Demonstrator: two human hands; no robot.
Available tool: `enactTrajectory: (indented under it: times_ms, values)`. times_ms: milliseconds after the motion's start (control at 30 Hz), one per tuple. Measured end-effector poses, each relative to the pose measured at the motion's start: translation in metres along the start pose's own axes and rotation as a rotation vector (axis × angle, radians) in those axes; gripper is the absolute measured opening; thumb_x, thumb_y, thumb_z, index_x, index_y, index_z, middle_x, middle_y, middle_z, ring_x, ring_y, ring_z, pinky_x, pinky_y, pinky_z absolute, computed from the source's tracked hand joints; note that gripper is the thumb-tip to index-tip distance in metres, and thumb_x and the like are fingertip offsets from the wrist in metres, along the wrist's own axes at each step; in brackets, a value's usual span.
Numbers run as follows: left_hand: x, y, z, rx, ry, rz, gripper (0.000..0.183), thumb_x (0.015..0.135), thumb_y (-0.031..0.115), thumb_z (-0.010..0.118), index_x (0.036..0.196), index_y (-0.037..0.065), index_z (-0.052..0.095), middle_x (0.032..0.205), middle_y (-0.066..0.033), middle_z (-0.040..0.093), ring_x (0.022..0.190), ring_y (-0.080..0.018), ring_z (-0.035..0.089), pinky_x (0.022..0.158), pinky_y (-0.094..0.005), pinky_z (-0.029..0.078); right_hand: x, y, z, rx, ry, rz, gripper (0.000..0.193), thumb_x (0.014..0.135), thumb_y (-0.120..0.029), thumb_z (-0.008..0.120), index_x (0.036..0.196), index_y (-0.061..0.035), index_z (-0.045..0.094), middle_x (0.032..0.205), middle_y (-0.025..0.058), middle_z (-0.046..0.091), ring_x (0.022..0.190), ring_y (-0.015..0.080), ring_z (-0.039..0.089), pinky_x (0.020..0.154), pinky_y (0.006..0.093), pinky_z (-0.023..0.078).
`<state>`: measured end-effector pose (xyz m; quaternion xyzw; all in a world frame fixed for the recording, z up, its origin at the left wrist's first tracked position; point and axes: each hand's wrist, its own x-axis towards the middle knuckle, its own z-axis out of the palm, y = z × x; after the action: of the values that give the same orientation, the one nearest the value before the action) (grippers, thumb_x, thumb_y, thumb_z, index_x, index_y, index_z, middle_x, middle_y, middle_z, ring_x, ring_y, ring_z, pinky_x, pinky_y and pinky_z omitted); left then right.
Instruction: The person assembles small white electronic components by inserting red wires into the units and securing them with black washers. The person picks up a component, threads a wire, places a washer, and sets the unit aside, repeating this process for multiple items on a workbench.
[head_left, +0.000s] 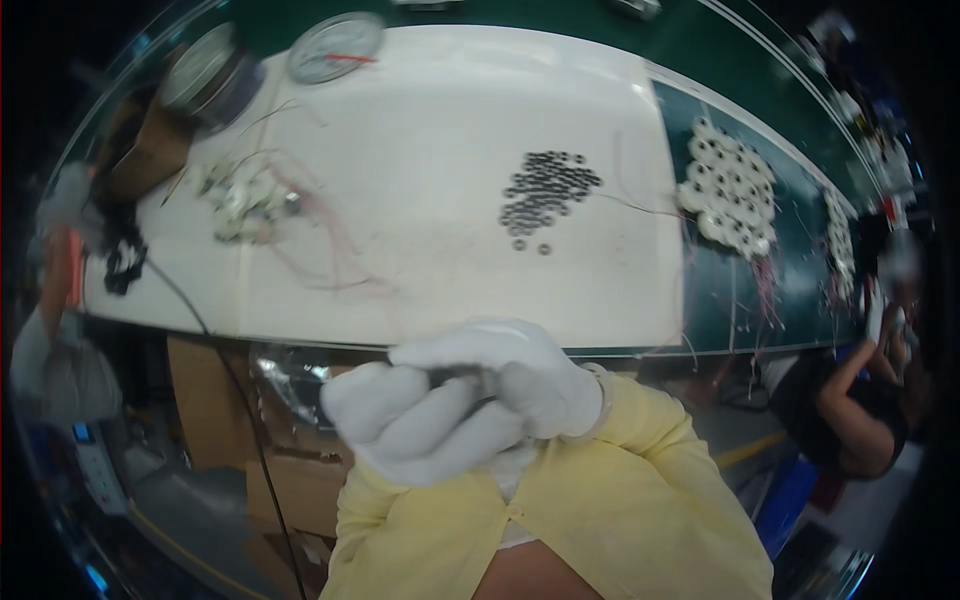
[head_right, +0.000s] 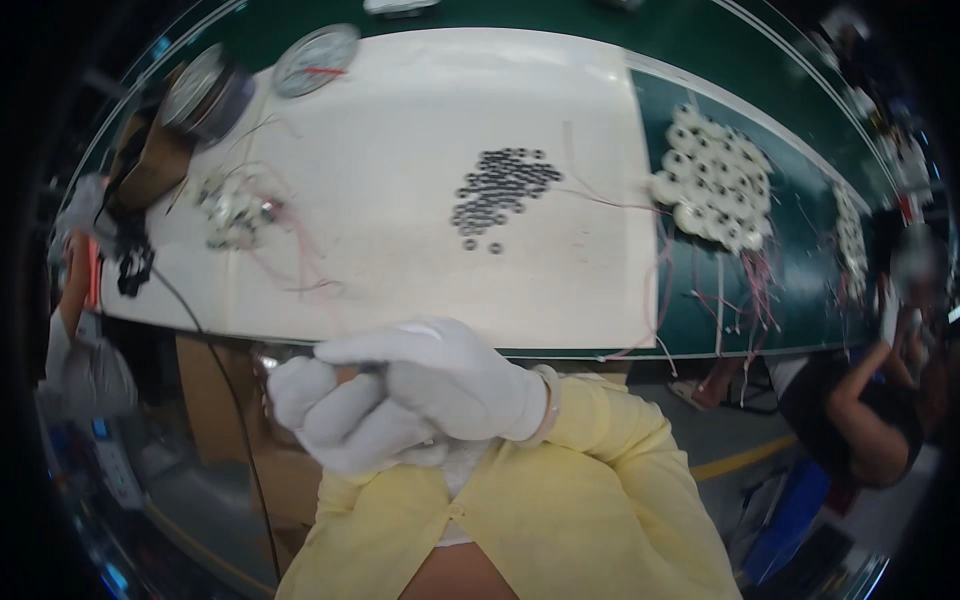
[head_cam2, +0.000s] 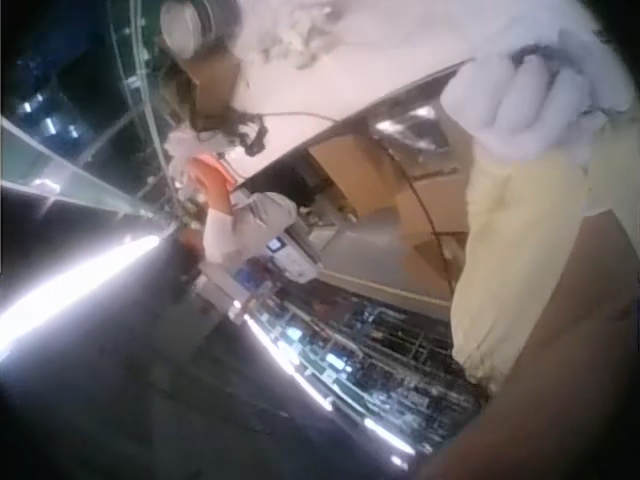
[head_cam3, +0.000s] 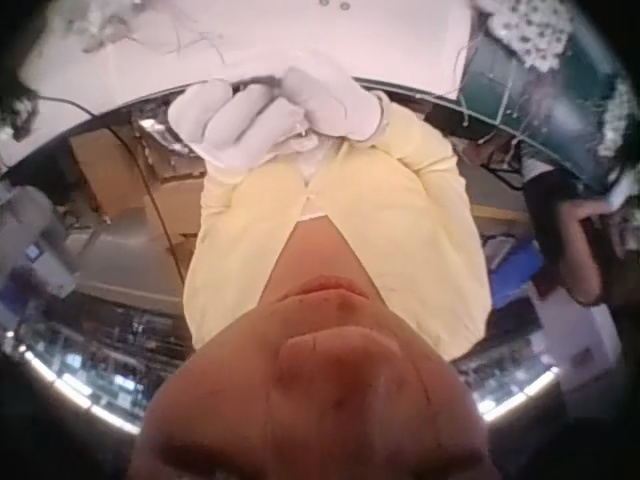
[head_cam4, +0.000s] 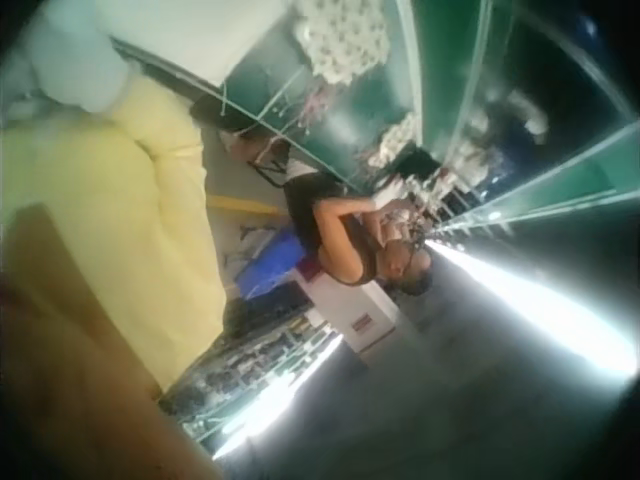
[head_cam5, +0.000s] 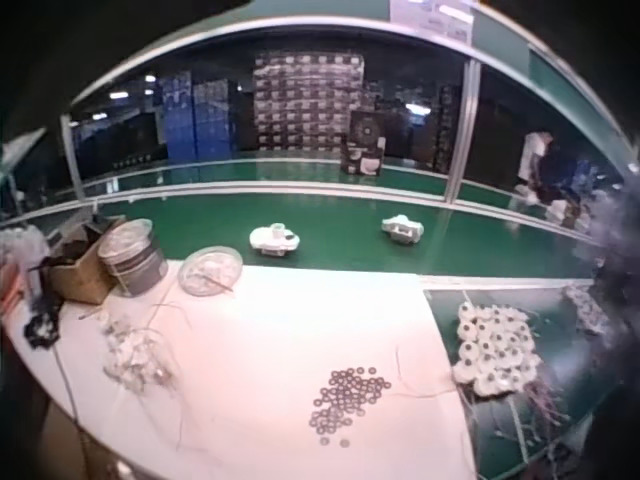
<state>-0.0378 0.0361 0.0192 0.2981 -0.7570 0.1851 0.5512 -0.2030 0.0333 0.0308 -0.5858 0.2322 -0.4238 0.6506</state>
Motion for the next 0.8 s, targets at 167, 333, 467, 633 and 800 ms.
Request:
enactTrajectory:
  times_ms: [167, 333, 467, 633, 800]
  values:
    - [0.004, 0.003, 0.031, 0.130, 0.127, -0.157, 0.019, 0.094, 0.042, 0.064, 0.089, 0.025, 0.069, 0.097, -0.0007, 0.060, 0.092, -0.0240, 0.056, 0.081, -0.0332, 0.042, -0.011, -0.017, -0.002, 0.238, 0.103, 0.433, 0.053, 0.110, -0.043, 0.045, 0.119, 0.0051, 0.067, 0.097, 0.0070, 0.071, 0.086, 0.0138, 0.064, 0.075, 0.0273, 0.051]
    - [0.024, 0.001, 0.009, -0.045, -0.176, -0.329, 0.031, 0.098, 0.042, 0.057, 0.110, 0.018, 0.072, 0.103, -0.0071, 0.063, 0.097, -0.0301, 0.059, 0.087, -0.0420, 0.046, -0.022, 0.002, -0.008, 0.530, 0.293, 0.373, 0.055, 0.105, -0.051, 0.054, 0.110, 0.0024, 0.067, 0.085, 0.0041, 0.068, 0.074, 0.0115, 0.059, 0.067, 0.0258, 0.047]
    - [0.014, -0.051, 0.004, 0.152, -0.201, -0.352, 0.031, 0.096, 0.028, 0.067, 0.119, 0.008, 0.070, 0.108, -0.0108, 0.065, 0.097, -0.0325, 0.061, 0.088, -0.0432, 0.048, -0.042, -0.007, -0.032, 0.806, 0.117, 0.162, 0.054, 0.100, -0.053, 0.064, 0.108, 0.0004, 0.066, 0.077, 0.0027, 0.065, 0.064, 0.0101, 0.055, 0.058, 0.0290, 0.041]
    - [0.021, -0.138, 0.006, 0.576, -0.222, -0.567, 0.021, 0.091, 0.019, 0.073, 0.111, 0.012, 0.078, 0.103, -0.0093, 0.076, 0.092, -0.0320, 0.068, 0.081, -0.0430, 0.053, -0.037, -0.036, -0.091, 0.726, -0.900, -0.113, 0.045, 0.085, -0.040, 0.086, 0.102, -0.0022, 0.068, 0.074, 0.0056, 0.064, 0.057, 0.0246, 0.056, 0.054, 0.0360, 0.035]
    - [0.017, -0.164, 0.002, 0.701, -0.491, -0.308, 0.020, 0.091, 0.027, 0.073, 0.104, 0.014, 0.078, 0.098, -0.0080, 0.073, 0.089, -0.0283, 0.068, 0.073, -0.0398, 0.053, -0.065, -0.092, -0.124, 0.306, -0.768, 0.036, 0.049, 0.081, -0.033, 0.092, 0.108, 0.0011, 0.070, 0.084, 0.0066, 0.070, 0.059, 0.0275, 0.059, 0.056, 0.0376, 0.035]
